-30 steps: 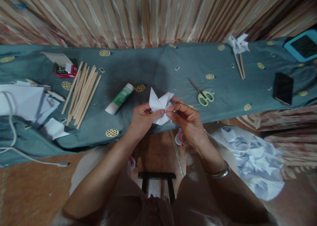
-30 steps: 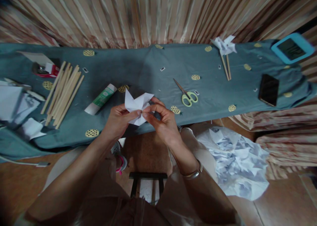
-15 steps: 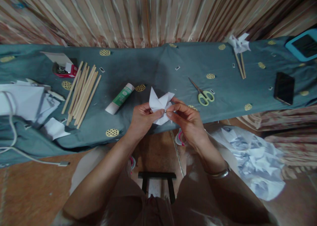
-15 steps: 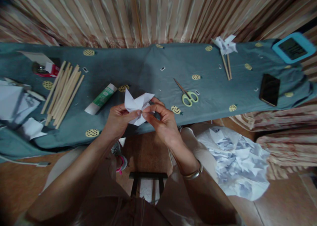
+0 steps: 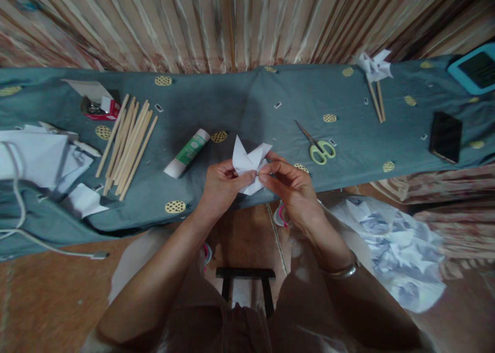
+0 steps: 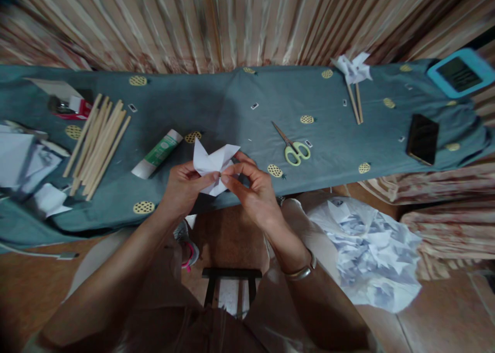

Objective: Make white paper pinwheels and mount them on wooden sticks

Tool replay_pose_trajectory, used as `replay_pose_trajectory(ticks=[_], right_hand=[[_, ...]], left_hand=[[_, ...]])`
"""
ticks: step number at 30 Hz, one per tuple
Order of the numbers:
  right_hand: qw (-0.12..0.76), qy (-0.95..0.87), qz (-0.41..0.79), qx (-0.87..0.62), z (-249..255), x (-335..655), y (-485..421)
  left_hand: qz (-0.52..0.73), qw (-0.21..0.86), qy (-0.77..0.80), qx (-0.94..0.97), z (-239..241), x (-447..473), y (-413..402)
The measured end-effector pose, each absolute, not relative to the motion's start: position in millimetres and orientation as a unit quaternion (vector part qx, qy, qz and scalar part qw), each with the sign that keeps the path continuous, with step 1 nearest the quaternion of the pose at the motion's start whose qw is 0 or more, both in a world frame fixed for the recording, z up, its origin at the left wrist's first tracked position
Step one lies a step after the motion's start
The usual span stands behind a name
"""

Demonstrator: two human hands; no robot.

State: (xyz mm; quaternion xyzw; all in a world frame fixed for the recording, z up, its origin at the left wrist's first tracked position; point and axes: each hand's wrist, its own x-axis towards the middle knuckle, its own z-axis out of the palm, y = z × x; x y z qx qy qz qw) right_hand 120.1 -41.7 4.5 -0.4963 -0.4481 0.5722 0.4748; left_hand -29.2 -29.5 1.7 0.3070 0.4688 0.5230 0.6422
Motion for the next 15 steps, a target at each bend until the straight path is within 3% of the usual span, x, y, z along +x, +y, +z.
replay_pose_trajectory(ticks=[15], right_hand=[[0.478,-0.413,0.608,-0.481,4.6,113.7,-42.3]], left_hand=[[0.516,0.594,0.495,0.367,-0.3,-31.3,-30.5]])
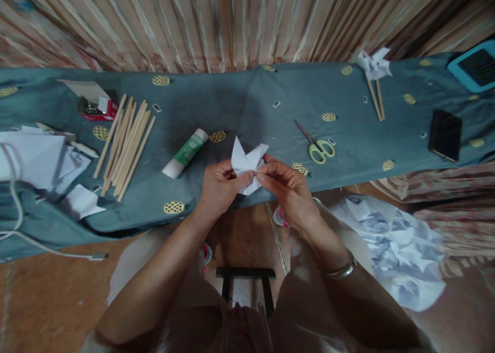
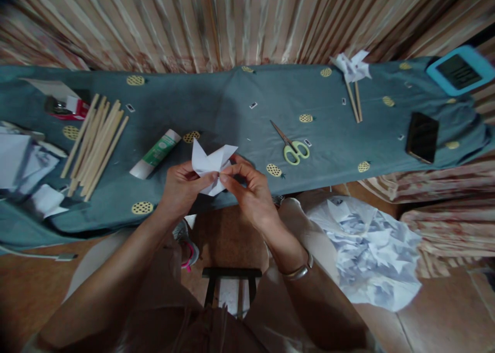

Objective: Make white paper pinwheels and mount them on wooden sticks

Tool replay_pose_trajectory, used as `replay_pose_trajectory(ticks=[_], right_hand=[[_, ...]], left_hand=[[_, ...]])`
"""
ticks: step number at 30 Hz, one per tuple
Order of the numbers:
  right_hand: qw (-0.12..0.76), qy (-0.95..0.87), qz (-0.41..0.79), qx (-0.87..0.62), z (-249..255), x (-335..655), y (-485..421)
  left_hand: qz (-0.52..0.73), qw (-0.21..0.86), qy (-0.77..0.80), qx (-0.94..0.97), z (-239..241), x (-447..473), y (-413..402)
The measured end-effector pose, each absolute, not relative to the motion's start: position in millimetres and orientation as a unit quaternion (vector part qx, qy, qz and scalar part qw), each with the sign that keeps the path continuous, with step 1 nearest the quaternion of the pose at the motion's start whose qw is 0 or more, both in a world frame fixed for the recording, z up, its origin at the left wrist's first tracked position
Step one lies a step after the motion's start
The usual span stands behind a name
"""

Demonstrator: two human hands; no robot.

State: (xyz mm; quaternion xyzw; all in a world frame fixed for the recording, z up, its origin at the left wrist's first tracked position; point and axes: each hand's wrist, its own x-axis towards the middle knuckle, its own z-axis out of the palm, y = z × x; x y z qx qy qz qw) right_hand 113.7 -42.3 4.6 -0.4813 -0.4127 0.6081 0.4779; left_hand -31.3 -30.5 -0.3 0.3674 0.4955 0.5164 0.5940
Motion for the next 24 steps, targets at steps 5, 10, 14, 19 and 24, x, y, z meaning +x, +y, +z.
replay_pose_trajectory(ticks=[5,10,14,19,24], right_hand=[[0.473,-0.396,0.626,-0.477,6.5,111.9,-41.8],[0.475,-0.384,0.637,-0.471,7.5,110.6,-42.1],[0.47,-0.389,0.634,-0.475,8.0,110.5,-42.2],[0.477,-0.385,0.639,-0.464,9.1,109.9,-41.8],[0.473,-0.395,0.638,-0.461,9.7,109.9,-41.5]], left_hand=[[0.507,0.602,0.499,0.363,-1.0,-30.8,-30.4],[0.503,0.615,0.498,0.348,-1.0,-29.6,-29.9],[0.508,0.622,0.497,0.329,0.6,-28.5,-30.0],[0.511,0.627,0.489,0.326,0.6,-27.6,-30.0],[0.512,0.625,0.489,0.329,-0.1,-27.8,-29.9]])
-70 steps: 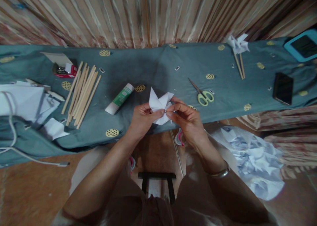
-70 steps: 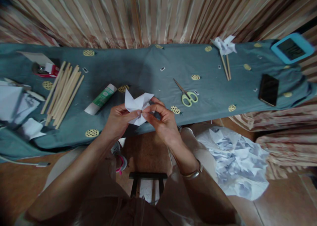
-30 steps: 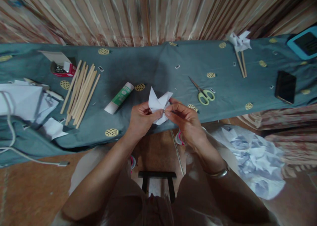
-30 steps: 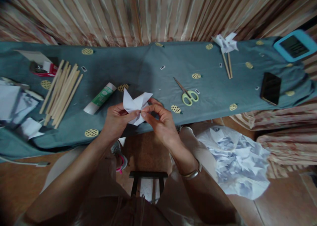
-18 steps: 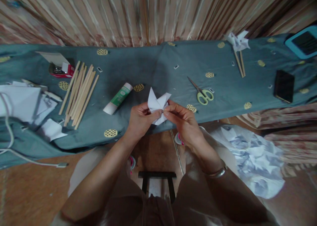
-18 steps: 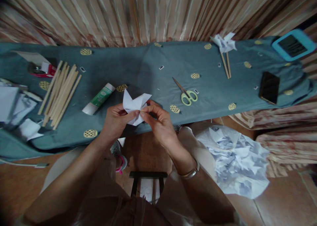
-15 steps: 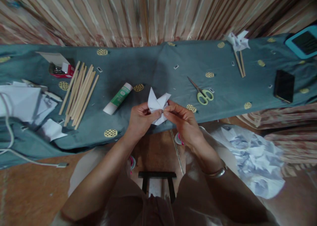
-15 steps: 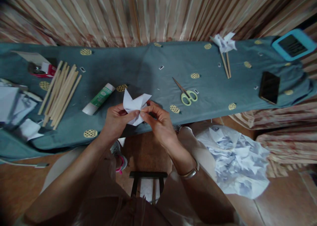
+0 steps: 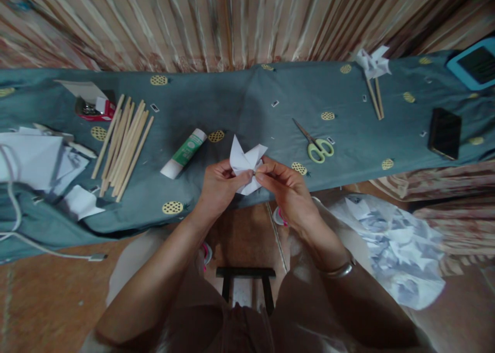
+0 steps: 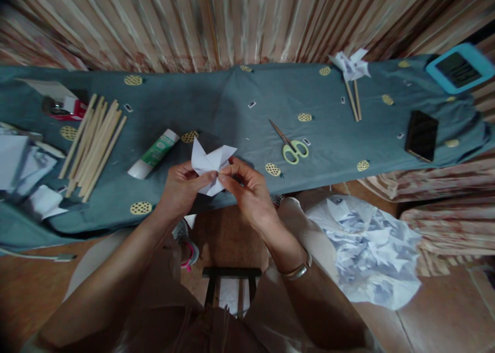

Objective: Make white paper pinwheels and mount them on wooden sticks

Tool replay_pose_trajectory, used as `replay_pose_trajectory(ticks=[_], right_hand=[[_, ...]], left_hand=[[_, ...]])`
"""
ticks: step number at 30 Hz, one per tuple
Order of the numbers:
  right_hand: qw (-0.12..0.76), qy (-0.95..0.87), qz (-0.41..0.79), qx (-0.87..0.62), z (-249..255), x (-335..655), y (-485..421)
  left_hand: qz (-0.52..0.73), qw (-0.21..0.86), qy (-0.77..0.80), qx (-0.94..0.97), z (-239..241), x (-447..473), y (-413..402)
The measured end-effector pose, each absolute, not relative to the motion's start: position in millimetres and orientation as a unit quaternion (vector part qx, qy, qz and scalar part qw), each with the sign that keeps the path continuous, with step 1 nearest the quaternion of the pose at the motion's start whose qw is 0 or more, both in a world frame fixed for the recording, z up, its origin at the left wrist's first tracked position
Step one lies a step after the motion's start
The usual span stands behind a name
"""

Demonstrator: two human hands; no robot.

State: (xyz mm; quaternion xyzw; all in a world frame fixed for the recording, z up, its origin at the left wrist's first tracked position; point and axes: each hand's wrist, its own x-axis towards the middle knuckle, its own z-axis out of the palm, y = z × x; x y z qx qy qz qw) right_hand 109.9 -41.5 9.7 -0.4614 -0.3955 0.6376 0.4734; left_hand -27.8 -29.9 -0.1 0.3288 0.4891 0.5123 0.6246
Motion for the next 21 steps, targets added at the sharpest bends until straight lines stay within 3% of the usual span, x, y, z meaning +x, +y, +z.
replay_pose_trajectory(ticks=[21], right_hand=[[0.475,-0.403,0.635,-0.456,10.3,110.5,-42.1]], left_hand=[[0.513,0.617,0.49,0.34,-0.9,-28.5,-30.1]])
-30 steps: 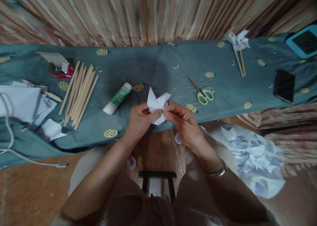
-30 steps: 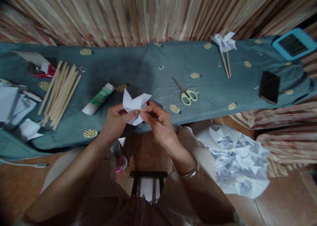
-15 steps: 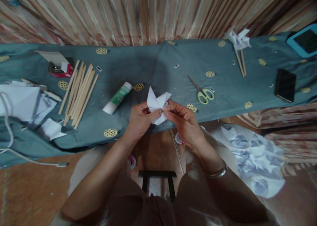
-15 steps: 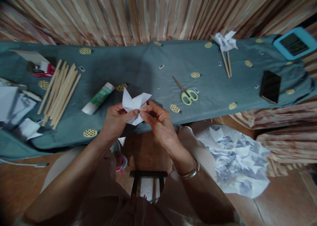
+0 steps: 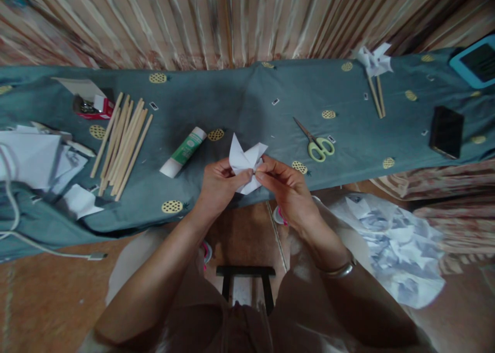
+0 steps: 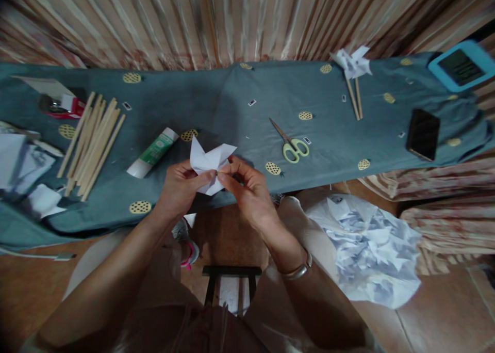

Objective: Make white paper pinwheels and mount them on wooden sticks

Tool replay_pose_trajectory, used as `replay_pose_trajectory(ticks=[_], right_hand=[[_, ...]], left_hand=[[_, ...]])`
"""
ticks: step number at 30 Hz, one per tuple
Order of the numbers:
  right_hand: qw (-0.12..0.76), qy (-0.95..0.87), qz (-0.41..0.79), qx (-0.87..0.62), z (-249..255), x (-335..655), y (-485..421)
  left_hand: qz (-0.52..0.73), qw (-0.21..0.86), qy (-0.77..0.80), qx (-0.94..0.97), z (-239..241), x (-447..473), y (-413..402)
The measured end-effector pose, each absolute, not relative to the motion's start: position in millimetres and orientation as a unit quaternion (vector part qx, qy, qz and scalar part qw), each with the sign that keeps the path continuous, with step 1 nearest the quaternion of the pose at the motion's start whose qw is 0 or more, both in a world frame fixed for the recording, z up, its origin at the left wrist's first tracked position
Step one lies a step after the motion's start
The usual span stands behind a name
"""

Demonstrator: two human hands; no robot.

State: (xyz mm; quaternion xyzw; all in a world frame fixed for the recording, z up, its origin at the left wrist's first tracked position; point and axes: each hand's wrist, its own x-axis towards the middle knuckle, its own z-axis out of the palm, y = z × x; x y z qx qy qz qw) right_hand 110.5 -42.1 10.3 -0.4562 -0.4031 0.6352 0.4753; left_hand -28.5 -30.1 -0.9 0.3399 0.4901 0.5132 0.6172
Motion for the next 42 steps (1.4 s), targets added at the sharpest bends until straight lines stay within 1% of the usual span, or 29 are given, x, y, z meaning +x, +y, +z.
replay_pose_trajectory(ticks=[11,20,29,34,42], right_hand=[[0.466,-0.422,0.623,-0.465,9.9,111.2,-43.2],[0.482,-0.406,0.618,-0.47,6.7,108.7,-43.5],[0.481,-0.38,0.632,-0.473,0.3,107.1,-41.8],[0.495,-0.347,0.64,-0.475,1.0,105.8,-41.2],[0.499,-0.342,0.638,-0.477,2.7,104.0,-40.2]], left_hand=[[0.513,0.617,0.492,0.338,-0.6,-29.0,-30.7],[0.516,0.607,0.482,0.364,-2.1,-30.4,-30.3],[0.51,0.616,0.495,0.341,-0.8,-30.6,-28.1],[0.506,0.619,0.493,0.343,-2.6,-32.2,-27.6],[0.497,0.616,0.5,0.352,-2.3,-35.3,-27.8]])
